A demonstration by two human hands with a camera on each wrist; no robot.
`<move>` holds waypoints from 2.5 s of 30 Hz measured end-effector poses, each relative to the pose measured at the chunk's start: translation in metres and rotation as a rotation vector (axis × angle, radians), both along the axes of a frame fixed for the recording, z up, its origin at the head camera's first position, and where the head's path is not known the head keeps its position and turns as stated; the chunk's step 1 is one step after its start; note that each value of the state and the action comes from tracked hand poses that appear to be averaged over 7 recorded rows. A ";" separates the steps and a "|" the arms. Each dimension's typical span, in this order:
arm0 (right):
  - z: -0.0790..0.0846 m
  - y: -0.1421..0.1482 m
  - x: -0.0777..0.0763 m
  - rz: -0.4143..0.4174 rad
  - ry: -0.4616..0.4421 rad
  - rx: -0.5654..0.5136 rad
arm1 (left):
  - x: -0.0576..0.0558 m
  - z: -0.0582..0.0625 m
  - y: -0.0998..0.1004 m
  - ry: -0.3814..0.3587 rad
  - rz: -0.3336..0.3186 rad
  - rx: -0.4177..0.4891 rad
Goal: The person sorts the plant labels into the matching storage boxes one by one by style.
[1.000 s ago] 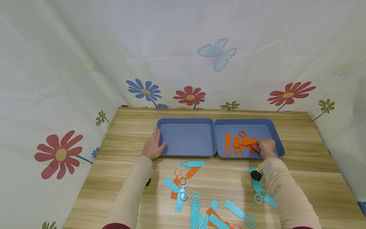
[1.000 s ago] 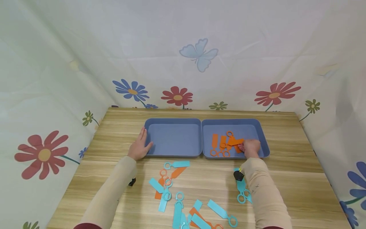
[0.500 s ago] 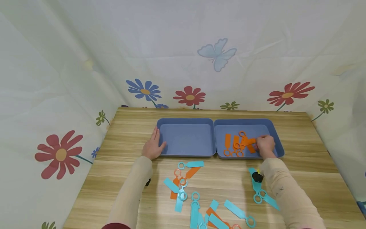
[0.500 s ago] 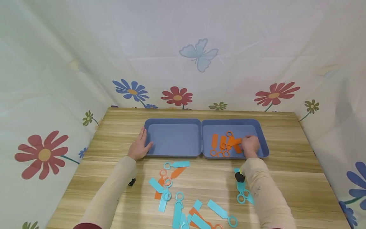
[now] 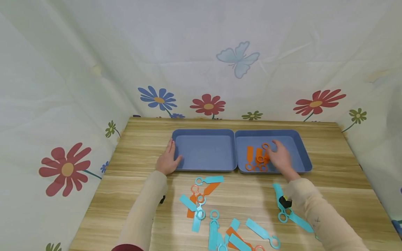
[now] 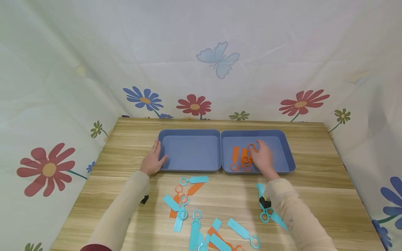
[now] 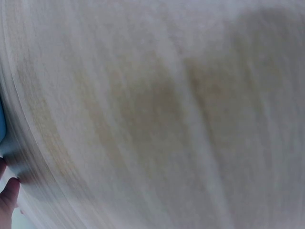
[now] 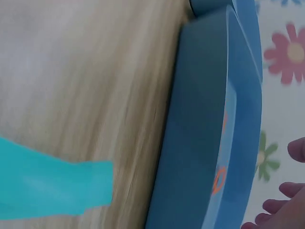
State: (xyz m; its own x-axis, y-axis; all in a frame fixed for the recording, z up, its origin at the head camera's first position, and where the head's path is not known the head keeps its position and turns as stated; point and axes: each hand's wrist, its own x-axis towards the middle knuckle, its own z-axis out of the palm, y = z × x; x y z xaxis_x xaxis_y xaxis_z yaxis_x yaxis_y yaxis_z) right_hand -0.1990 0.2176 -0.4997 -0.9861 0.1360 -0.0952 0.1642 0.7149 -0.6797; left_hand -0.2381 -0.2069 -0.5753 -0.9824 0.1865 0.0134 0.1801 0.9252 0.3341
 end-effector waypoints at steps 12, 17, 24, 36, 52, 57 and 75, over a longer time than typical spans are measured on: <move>-0.004 -0.052 0.023 0.336 0.219 0.184 | -0.002 -0.002 -0.001 -0.018 0.007 0.003; -0.010 -0.073 0.036 0.455 0.321 0.320 | -0.002 -0.002 -0.001 -0.024 0.010 0.004; -0.019 -0.095 0.054 0.682 0.457 0.397 | -0.001 -0.001 0.000 -0.014 0.004 0.004; -0.045 -0.119 0.064 1.023 0.414 0.492 | 0.001 0.000 0.000 -0.013 0.001 0.010; -0.069 -0.129 0.060 0.975 0.291 0.561 | 0.000 0.000 0.000 -0.012 -0.002 0.008; -0.069 -0.129 0.060 0.951 0.358 0.590 | 0.000 0.000 0.000 -0.016 -0.004 0.011; -0.074 -0.129 0.059 0.858 0.668 0.572 | 0.000 0.001 0.000 -0.017 -0.002 0.006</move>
